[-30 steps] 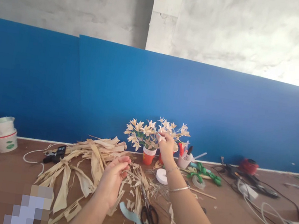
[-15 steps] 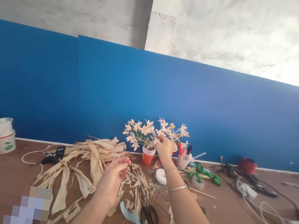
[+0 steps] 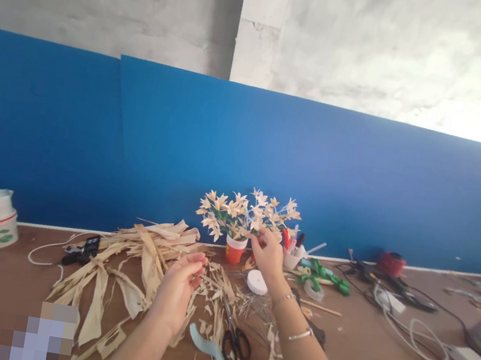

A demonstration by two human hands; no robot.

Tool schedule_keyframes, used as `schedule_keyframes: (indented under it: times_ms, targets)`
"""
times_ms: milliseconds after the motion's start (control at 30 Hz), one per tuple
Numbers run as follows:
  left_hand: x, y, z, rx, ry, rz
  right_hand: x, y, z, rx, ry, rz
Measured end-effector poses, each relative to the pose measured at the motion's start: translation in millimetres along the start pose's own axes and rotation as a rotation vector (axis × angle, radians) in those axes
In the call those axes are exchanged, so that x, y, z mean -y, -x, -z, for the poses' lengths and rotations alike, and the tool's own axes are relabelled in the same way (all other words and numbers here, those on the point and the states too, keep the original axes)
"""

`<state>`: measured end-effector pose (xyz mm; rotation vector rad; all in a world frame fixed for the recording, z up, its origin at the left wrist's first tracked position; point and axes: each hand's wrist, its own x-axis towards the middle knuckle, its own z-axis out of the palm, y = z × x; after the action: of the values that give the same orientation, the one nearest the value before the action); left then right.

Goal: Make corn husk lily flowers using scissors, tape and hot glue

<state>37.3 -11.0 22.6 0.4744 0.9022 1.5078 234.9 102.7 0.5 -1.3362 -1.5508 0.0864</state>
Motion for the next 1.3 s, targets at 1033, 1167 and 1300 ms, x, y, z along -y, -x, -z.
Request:
schedule_keyframes:
  times_ms: [1033,1167,1300]
  targets:
    - [58,-7,54.5,0.712,-1.69,-0.468,31,136,24,0.823,0.508,0.006]
    - [69,-3,68.7,0.635,-1.684,-0.594,30,140,21,0.818,0.566,0.043]
    - [77,-1,77.2,0.577,-1.61,-0.721,27,139,22,0.788,0.621,0.029]
